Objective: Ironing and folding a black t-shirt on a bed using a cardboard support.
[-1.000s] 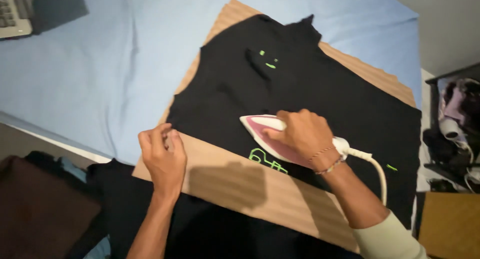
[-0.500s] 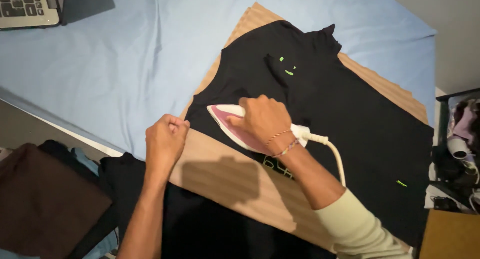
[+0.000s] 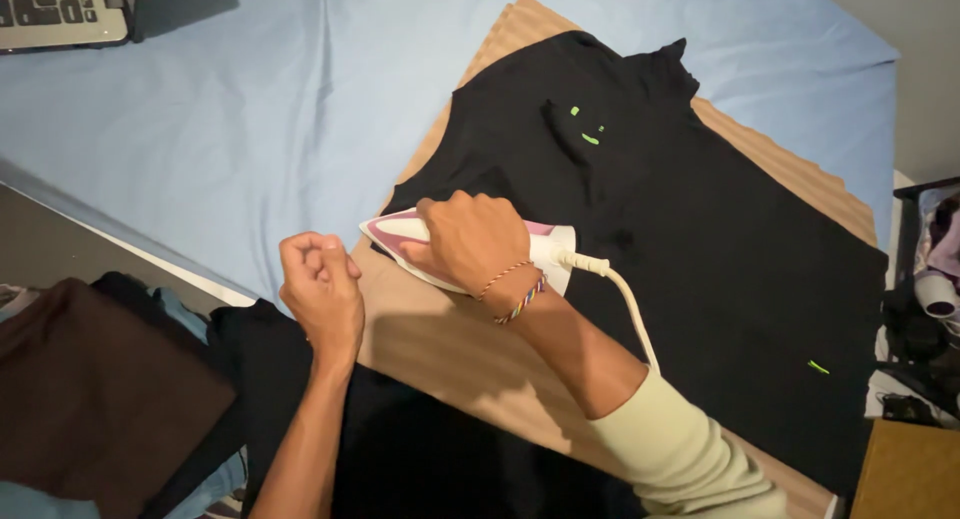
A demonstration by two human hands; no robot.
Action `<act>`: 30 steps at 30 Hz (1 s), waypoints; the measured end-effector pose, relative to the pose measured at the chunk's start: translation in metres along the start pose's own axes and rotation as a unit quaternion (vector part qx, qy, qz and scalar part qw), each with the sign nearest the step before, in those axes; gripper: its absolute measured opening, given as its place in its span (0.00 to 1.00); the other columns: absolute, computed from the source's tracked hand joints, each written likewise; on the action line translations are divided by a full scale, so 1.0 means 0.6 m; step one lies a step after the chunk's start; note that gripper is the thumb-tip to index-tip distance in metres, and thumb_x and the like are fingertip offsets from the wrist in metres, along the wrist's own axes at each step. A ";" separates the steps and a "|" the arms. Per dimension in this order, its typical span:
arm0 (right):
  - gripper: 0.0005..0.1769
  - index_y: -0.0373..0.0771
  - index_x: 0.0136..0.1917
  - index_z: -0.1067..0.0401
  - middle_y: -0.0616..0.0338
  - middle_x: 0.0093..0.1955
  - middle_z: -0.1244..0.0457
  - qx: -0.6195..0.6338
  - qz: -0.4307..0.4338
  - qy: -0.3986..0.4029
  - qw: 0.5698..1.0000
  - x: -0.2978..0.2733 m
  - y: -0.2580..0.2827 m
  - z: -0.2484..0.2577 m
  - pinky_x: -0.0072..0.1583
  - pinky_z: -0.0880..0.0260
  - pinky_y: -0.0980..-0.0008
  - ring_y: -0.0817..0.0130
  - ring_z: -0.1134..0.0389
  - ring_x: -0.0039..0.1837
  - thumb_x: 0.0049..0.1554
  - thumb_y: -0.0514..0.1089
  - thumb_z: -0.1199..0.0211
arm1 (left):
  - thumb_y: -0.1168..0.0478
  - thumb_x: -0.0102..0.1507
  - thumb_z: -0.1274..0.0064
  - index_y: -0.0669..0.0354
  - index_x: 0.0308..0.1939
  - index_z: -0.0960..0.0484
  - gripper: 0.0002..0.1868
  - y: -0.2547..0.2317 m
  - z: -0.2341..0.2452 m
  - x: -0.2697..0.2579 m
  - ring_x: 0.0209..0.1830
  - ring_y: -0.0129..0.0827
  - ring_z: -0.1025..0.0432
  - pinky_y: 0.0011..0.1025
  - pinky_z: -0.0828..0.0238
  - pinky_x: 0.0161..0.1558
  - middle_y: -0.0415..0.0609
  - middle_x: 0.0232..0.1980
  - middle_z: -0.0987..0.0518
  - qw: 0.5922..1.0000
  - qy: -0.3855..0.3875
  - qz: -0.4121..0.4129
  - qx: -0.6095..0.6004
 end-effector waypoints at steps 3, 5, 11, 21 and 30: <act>0.20 0.42 0.39 0.20 0.49 0.32 0.32 0.003 0.007 0.012 1.000 -0.010 -0.007 0.010 0.39 0.31 0.53 0.51 0.29 0.36 0.48 0.61 0.33 | 0.64 0.75 0.54 0.64 0.46 0.33 0.07 0.007 0.000 -0.005 0.23 0.19 0.36 0.21 0.44 0.26 0.43 0.25 0.26 0.999 -0.016 -0.023 -0.033; 0.20 0.43 0.39 0.20 0.49 0.32 0.32 -0.003 0.008 0.025 1.000 -0.030 -0.013 0.013 0.39 0.31 0.53 0.51 0.29 0.36 0.48 0.61 0.33 | 0.64 0.75 0.54 0.64 0.46 0.33 0.07 0.012 0.001 -0.010 0.22 0.19 0.37 0.21 0.45 0.26 0.43 0.25 0.27 0.999 -0.017 -0.025 -0.044; 0.21 0.43 0.40 0.22 0.50 0.32 0.32 -0.025 -0.007 0.032 0.999 -0.046 -0.012 0.009 0.38 0.31 0.53 0.51 0.28 0.36 0.48 0.63 0.32 | 0.66 0.74 0.55 0.64 0.46 0.34 0.06 0.013 -0.002 -0.013 0.22 0.19 0.36 0.21 0.44 0.26 0.44 0.24 0.26 0.998 -0.022 -0.053 -0.022; 0.21 0.45 0.42 0.19 0.48 0.36 0.30 0.016 -0.088 0.005 0.996 -0.047 -0.030 0.062 0.41 0.28 0.53 0.48 0.27 0.39 0.48 0.63 0.30 | 0.66 0.73 0.51 0.65 0.43 0.30 0.07 -0.008 0.002 -0.014 0.23 0.19 0.33 0.21 0.40 0.26 0.44 0.25 0.26 0.998 -0.006 -0.063 0.003; 0.24 0.48 0.45 0.18 0.47 0.36 0.31 -0.057 -0.182 0.109 0.976 -0.186 -0.150 0.144 0.44 0.27 0.49 0.44 0.28 0.41 0.48 0.68 0.32 | 0.57 0.67 0.43 0.60 0.46 0.19 0.10 -0.084 -0.115 -0.056 0.61 0.48 0.27 0.46 0.37 0.64 0.53 0.51 0.18 0.903 0.164 -0.306 0.252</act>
Point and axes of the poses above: each hand's wrist, its own x-axis towards the middle knuckle, its own z-axis out of the back of the hand, y = z × x, the point moved 2 cm from there along x, towards the middle knuckle
